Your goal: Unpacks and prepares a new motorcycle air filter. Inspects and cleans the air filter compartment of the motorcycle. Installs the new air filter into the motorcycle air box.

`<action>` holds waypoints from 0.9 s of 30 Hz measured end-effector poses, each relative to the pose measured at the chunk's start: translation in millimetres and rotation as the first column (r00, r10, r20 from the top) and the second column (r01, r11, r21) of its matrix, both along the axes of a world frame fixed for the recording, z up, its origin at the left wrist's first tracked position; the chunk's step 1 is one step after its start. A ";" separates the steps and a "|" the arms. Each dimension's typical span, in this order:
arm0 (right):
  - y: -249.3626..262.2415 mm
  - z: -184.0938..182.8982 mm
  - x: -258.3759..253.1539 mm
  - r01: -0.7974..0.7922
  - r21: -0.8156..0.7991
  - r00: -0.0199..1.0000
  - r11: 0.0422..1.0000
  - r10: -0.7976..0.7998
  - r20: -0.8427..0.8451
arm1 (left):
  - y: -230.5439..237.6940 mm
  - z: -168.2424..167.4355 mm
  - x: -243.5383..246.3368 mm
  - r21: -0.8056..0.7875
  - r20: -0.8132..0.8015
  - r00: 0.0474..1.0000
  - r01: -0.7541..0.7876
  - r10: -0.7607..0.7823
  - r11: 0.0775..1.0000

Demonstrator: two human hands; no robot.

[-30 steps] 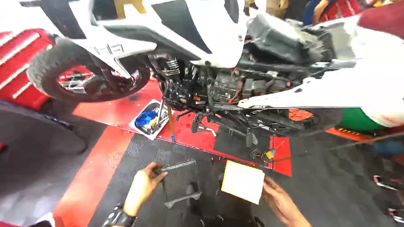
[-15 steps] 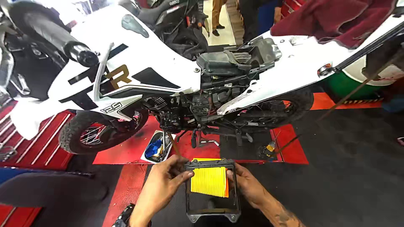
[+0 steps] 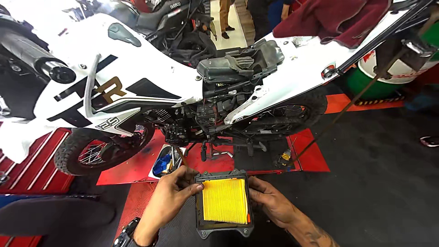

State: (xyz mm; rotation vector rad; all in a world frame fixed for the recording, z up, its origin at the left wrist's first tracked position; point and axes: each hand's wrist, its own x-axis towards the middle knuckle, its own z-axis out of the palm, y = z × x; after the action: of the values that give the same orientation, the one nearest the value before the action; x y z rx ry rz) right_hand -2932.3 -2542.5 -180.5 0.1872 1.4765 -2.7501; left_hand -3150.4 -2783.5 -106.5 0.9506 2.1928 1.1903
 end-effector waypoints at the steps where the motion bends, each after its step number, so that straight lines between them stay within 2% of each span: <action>1: 1.4 -0.8 2.1 -0.007 -0.011 1.000 1.000 0.007 -0.005 | 0.1 -0.8 1.6 0.000 0.019 1.000 0.000 0.000 1.000; 12: 3.8 0.8 9.7 -0.058 -0.151 0.998 0.987 0.053 -0.038 | -2.1 -8.8 6.8 0.025 0.069 0.997 0.041 -0.043 0.999; 15: 3.7 1.4 8.3 -0.076 -0.182 0.997 0.980 0.068 -0.048 | -5.0 -10.6 6.5 0.081 0.188 0.981 0.040 -0.054 0.996; 21: 4.0 1.0 4.4 -0.066 -0.261 0.998 0.963 0.064 -0.013 | -8.5 -14.7 15.7 0.127 0.583 0.811 -0.142 0.041 0.982; 25: 5.6 0.6 1.8 -0.013 -0.271 0.998 0.962 0.028 0.054 | -11.3 -30.4 32.9 0.117 0.723 0.687 -0.219 0.068 0.969; 27: 6.3 -1.5 0.1 0.010 -0.260 0.997 0.966 0.012 0.082 | -10.3 -40.3 46.0 0.175 0.768 0.639 -0.254 0.029 0.951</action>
State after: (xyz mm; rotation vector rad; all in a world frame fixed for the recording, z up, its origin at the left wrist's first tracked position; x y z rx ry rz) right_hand -2932.3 -2536.1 -182.0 0.2903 1.0819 -2.8599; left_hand -3104.4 -2793.8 -146.8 0.2399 1.4422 1.6197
